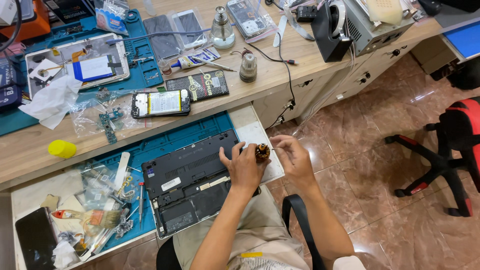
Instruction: The person removes the back cover of a laptop using a screwdriver, then uses a metal spudger to pry and disconnect internal components. The back cover is set aside, and the person continues to manipulate internal parts with the spudger.
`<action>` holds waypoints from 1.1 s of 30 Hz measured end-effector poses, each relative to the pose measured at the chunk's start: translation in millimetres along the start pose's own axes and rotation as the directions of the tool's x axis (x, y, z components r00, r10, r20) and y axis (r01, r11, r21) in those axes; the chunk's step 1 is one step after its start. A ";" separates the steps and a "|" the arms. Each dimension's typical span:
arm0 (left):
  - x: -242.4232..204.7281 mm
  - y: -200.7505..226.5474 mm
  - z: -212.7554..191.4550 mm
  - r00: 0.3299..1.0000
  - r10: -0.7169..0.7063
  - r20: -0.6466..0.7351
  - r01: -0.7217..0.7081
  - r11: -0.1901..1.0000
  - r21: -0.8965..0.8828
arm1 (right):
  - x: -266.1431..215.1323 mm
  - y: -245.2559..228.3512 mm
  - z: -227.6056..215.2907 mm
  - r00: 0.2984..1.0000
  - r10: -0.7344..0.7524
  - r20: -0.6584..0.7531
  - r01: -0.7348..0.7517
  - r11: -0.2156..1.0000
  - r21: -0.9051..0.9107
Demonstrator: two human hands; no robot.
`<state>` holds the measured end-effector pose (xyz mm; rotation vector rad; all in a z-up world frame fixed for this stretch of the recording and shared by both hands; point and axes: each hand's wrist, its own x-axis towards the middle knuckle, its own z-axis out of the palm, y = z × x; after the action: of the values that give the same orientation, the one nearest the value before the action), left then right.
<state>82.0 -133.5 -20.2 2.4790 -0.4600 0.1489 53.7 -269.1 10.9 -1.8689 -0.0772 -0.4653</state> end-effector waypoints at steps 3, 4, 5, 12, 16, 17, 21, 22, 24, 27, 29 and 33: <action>2.4 -2.1 6.6 1.000 -0.006 -0.028 0.007 1.000 0.005 | -4.4 -4.9 1.4 0.988 0.097 -0.122 -0.066 0.969 0.239; 1.9 -2.5 6.7 1.000 -0.008 -0.030 0.009 1.000 0.003 | -8.8 4.2 0.4 0.988 0.096 -0.119 -0.065 0.969 0.237; 1.5 -2.9 7.0 0.999 -0.013 -0.031 0.014 1.000 0.008 | -13.3 13.3 -0.9 0.981 0.129 -0.142 -0.086 0.958 0.274; 0.0 -7.7 13.0 0.999 -0.003 -0.034 0.004 1.000 0.028 | -29.8 31.6 1.1 0.979 0.173 -0.111 -0.118 0.915 0.385; -5.2 -6.2 6.2 0.998 -0.001 -0.062 0.003 0.999 0.044 | -31.1 24.3 -0.4 0.988 0.133 -0.076 -0.098 0.932 0.348; -8.5 -3.3 -1.1 0.997 0.014 -0.074 -0.011 0.999 0.048 | -31.3 16.6 1.4 0.992 0.107 -0.062 -0.082 0.943 0.322; -45.8 -9.1 -38.1 0.973 0.054 -0.222 -0.056 0.998 -0.002 | -45.9 8.1 22.8 0.995 0.077 0.058 -0.093 0.933 0.347; -56.8 -18.6 -46.3 0.973 0.030 -0.228 -0.028 1.000 0.010 | -44.4 0.7 31.3 0.993 0.078 0.085 -0.104 0.927 0.360; -79.7 -35.3 -61.9 0.958 -0.017 -0.285 0.023 1.000 0.017 | -42.3 -14.3 46.7 0.972 0.072 0.225 -0.145 0.934 0.328; -109.9 -73.4 -90.9 0.911 -0.154 -0.383 0.178 0.984 0.029 | -35.5 -20.1 81.2 0.928 0.051 0.368 -0.203 0.900 0.385; -128.4 -99.3 -98.9 0.882 -0.203 -0.424 0.244 0.969 0.043 | -26.4 -36.5 107.1 0.907 -0.009 0.422 -0.171 0.905 0.388; -144.0 -118.6 -116.3 0.880 -0.266 -0.392 0.260 0.963 -0.070 | -7.6 -60.8 147.6 0.808 -0.110 0.578 -0.010 0.980 0.200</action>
<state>-9.9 66.2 -21.2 2.3819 0.0514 0.5257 70.9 -110.7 22.7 -1.7565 -0.5726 0.1072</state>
